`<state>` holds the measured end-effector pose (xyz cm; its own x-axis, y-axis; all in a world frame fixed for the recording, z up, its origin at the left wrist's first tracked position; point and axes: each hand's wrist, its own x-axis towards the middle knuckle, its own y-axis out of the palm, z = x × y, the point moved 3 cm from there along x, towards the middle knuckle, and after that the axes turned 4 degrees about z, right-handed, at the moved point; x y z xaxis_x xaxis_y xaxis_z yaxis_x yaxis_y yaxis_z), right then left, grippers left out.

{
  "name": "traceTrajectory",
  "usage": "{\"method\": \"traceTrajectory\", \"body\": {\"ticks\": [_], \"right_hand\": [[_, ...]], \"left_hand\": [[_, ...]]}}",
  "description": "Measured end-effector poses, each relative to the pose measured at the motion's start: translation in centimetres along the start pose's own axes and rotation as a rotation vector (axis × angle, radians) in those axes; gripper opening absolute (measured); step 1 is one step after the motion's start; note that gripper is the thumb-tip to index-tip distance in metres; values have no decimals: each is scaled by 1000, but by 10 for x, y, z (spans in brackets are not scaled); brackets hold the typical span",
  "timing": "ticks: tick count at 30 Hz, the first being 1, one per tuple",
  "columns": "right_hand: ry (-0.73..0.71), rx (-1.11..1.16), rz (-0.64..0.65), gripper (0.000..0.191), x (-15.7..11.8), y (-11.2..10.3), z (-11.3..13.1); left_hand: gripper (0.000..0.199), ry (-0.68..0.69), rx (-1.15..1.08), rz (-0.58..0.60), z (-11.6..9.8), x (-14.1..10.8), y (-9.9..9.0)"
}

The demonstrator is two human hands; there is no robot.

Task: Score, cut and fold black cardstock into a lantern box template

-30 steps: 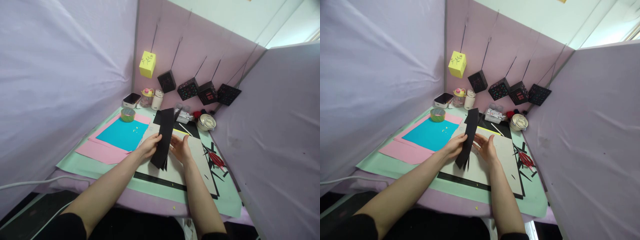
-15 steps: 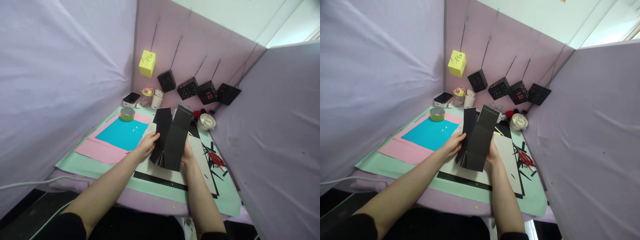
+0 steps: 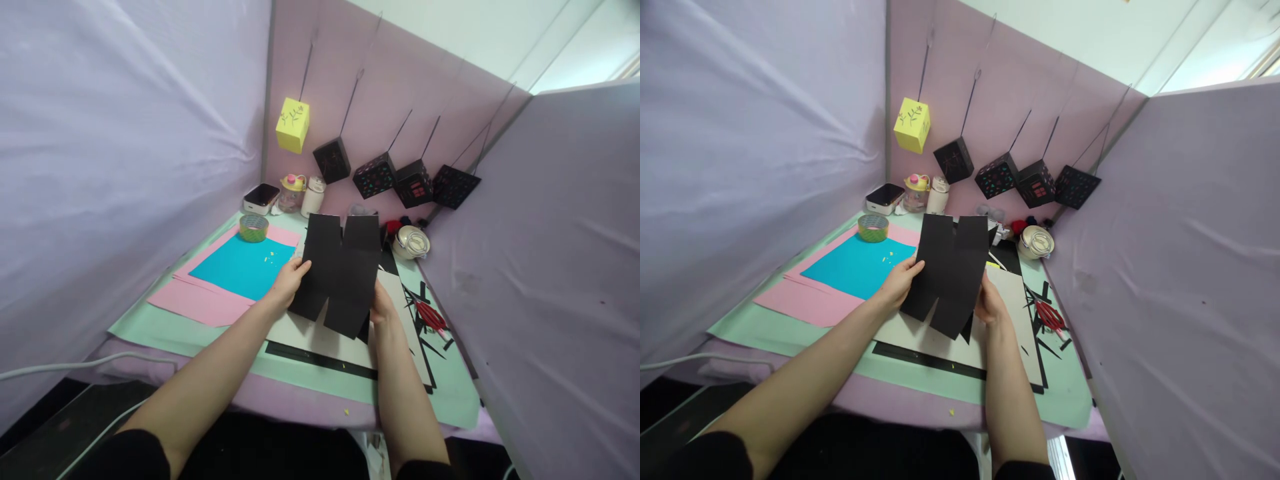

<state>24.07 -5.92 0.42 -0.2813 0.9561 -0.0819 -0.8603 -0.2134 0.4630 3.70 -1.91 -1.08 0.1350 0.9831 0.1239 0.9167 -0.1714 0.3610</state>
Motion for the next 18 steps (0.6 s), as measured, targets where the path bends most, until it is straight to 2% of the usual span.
{"method": "traceTrajectory", "body": {"ticks": [2,5,8,11,15,18], "right_hand": [[-51,-17,-37,44,-9,-15,9],[-172,-114,-173,63,-24,-36,22],[-234,-162,-233,77,-31,-43,26],[-229,-89,-212,74,-26,-39,24],[-164,-60,-181,56,-15,-29,17],[-150,-107,-194,59,-11,-28,8]], "left_hand": [[34,-10,-13,-25,-3,2,-5],[36,-26,-17,-53,-6,5,-11],[37,-39,-14,-59,-6,7,-15],[38,-43,-18,-60,-7,7,-16],[38,-64,-58,-8,-9,5,-10],[35,-108,-115,33,-10,2,-5]]}}
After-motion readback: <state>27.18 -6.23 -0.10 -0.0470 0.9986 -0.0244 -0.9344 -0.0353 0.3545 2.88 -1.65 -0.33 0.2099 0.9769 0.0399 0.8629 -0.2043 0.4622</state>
